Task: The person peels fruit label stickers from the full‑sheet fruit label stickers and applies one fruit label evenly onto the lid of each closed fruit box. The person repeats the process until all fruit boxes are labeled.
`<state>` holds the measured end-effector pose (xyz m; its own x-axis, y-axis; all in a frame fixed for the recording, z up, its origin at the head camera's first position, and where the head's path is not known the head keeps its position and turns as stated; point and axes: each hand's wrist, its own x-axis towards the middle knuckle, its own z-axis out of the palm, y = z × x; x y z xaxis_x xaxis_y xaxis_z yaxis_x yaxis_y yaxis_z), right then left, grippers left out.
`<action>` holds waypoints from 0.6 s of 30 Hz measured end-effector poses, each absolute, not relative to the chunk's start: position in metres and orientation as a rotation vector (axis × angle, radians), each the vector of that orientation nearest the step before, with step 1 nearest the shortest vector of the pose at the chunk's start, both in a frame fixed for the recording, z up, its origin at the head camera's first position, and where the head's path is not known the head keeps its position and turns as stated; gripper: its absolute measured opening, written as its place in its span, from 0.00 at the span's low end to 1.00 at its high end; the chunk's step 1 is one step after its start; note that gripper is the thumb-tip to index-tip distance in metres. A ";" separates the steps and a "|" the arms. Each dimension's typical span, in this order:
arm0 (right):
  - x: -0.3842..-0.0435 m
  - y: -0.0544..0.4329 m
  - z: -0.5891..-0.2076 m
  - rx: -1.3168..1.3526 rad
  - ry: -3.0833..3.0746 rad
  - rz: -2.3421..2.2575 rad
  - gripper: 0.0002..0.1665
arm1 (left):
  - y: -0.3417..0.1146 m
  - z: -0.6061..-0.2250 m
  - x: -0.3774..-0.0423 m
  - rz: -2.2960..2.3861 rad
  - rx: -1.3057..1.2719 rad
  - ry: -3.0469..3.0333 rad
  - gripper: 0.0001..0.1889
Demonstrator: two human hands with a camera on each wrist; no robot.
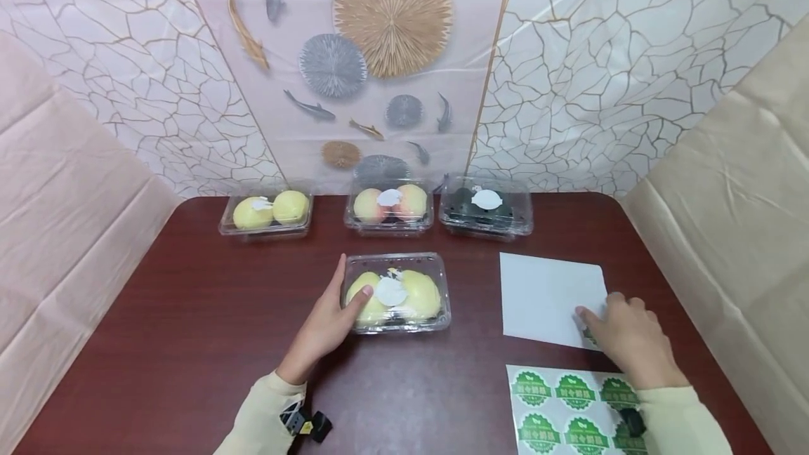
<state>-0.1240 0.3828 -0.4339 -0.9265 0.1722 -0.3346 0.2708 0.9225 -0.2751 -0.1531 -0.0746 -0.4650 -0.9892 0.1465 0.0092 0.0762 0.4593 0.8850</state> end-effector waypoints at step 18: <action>-0.143 0.383 -0.442 0.569 2.645 -0.455 0.45 | -0.078 -0.465 -0.150 1.523 0.185 2.617 0.48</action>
